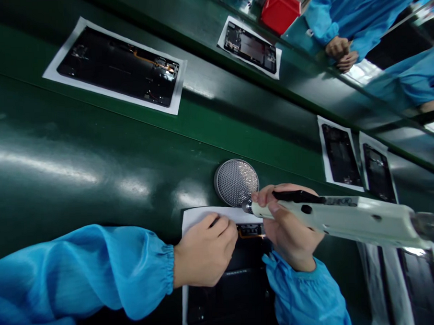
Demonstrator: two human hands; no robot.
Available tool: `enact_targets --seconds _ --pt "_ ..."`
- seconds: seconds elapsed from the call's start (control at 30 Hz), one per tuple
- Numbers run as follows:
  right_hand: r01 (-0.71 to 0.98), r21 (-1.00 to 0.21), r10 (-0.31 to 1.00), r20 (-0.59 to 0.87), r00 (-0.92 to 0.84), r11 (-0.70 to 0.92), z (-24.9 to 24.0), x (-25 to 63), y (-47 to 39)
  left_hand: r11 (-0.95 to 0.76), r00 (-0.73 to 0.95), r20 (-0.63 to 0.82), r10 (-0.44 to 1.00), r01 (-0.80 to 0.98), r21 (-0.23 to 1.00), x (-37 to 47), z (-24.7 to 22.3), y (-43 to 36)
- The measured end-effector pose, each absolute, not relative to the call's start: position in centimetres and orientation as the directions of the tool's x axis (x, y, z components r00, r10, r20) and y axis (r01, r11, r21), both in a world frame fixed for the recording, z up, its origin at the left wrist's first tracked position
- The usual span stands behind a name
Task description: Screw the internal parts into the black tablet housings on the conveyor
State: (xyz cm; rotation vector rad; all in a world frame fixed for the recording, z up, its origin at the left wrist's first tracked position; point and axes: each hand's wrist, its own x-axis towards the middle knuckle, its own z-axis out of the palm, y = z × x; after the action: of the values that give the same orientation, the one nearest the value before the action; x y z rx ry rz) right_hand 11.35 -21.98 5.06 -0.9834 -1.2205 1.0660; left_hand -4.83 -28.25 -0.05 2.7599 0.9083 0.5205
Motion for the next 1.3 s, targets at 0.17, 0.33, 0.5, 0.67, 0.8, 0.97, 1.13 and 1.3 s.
enact_targets --seconds 0.17,0.33,0.5,0.67,0.8,0.97,1.13,1.3 --pt "-0.088 -0.970 0.974 0.223 0.041 0.226 5.1 11.4 -22.1 -0.795 0.751 0.271 0.602 0.534 0.287 -4.8 0.0 -28.2" --pt "-0.094 -0.967 0.972 0.235 0.024 0.236 4.8 11.4 -22.0 -0.793 0.751 0.264 0.605 0.537 0.289 -4.8 0.1 -28.2" --pt "-0.079 -0.972 0.975 0.219 0.030 0.221 5.8 11.7 -22.4 -0.787 0.738 0.285 0.611 0.526 0.323 -4.8 -0.2 -28.1" --pt "-0.116 -0.978 0.985 0.173 0.030 0.175 7.2 12.8 -24.3 -0.782 0.712 0.329 0.620 0.525 0.336 -4.9 -0.3 -27.8" --pt "-0.058 -0.988 0.985 0.150 -0.084 0.146 7.2 12.8 -25.6 -0.785 0.714 0.331 0.616 0.521 0.336 -4.9 -0.1 -27.7" --pt "-0.031 -0.988 0.976 0.153 -0.153 0.150 6.6 12.2 -25.7 -0.785 0.711 0.337 0.617 0.524 0.331 -4.9 -0.1 -27.8" --pt "-0.016 -0.990 0.976 0.143 -0.162 0.142 6.2 12.2 -25.7 -0.793 0.722 0.335 0.605 0.509 0.335 -4.9 -0.2 -27.8" --pt "-0.001 -0.991 0.979 0.131 -0.156 0.133 6.1 12.3 -25.8 -0.796 0.718 0.350 0.601 0.503 0.337 -5.0 0.0 -27.8"
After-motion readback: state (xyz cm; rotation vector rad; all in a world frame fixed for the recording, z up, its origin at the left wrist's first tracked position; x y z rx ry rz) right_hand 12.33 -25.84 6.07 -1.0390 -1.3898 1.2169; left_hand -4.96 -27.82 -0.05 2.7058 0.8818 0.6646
